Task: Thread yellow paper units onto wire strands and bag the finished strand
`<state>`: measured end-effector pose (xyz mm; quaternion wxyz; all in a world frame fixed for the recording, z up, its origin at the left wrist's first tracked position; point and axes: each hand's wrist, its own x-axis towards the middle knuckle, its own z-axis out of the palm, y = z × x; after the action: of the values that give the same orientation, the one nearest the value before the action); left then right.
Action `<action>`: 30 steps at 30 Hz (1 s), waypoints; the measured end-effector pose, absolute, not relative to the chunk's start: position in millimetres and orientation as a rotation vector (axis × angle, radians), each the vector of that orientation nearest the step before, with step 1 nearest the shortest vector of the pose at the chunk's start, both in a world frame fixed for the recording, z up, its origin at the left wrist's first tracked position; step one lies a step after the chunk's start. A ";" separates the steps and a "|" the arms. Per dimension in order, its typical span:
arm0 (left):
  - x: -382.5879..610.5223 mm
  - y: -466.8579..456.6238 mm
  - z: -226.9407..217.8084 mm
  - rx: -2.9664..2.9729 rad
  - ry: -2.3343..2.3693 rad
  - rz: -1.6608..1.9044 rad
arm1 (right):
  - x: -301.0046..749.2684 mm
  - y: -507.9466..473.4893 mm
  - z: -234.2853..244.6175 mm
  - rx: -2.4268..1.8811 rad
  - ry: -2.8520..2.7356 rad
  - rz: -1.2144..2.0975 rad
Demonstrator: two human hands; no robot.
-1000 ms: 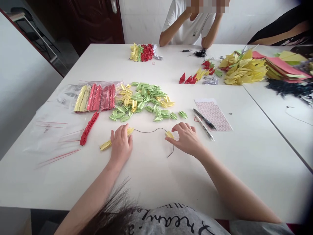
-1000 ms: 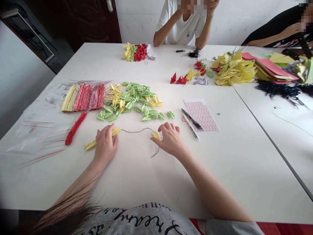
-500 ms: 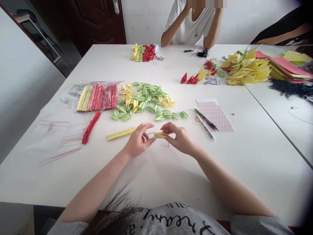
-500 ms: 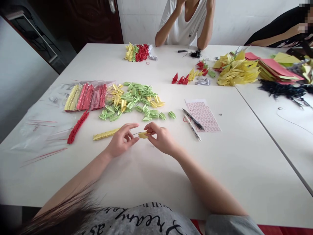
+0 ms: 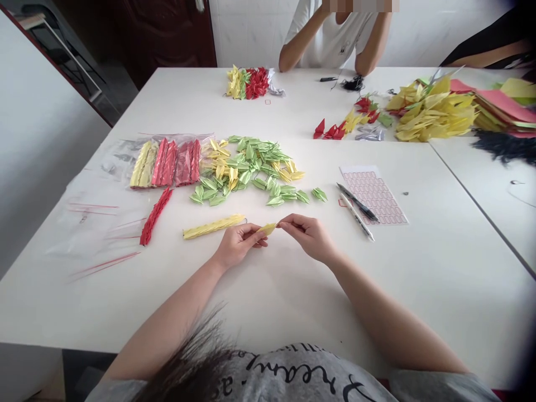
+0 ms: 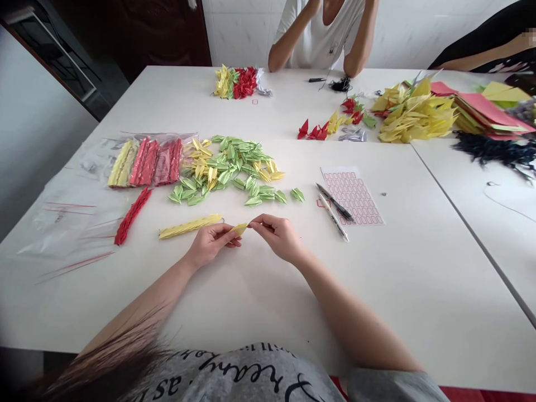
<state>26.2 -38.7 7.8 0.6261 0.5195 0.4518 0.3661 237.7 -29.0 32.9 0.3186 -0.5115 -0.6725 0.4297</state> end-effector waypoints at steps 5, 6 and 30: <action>26.7 -38.4 7.0 1.211 1.046 0.835 | 245.6 -29.3 37.4 -1.243 -1.618 1.043; 26.6 -38.4 6.6 1.208 1.044 0.834 | 246.5 -29.1 37.2 -1.212 -1.564 1.008; 31.0 -41.2 -2.1 1.265 1.022 0.928 | 218.3 -37.7 16.5 -0.930 -1.833 0.400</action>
<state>31.0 -41.2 -2.1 0.5929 0.5440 0.4394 0.3993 218.3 -37.7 16.5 0.5001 -0.3844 -0.7582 0.1653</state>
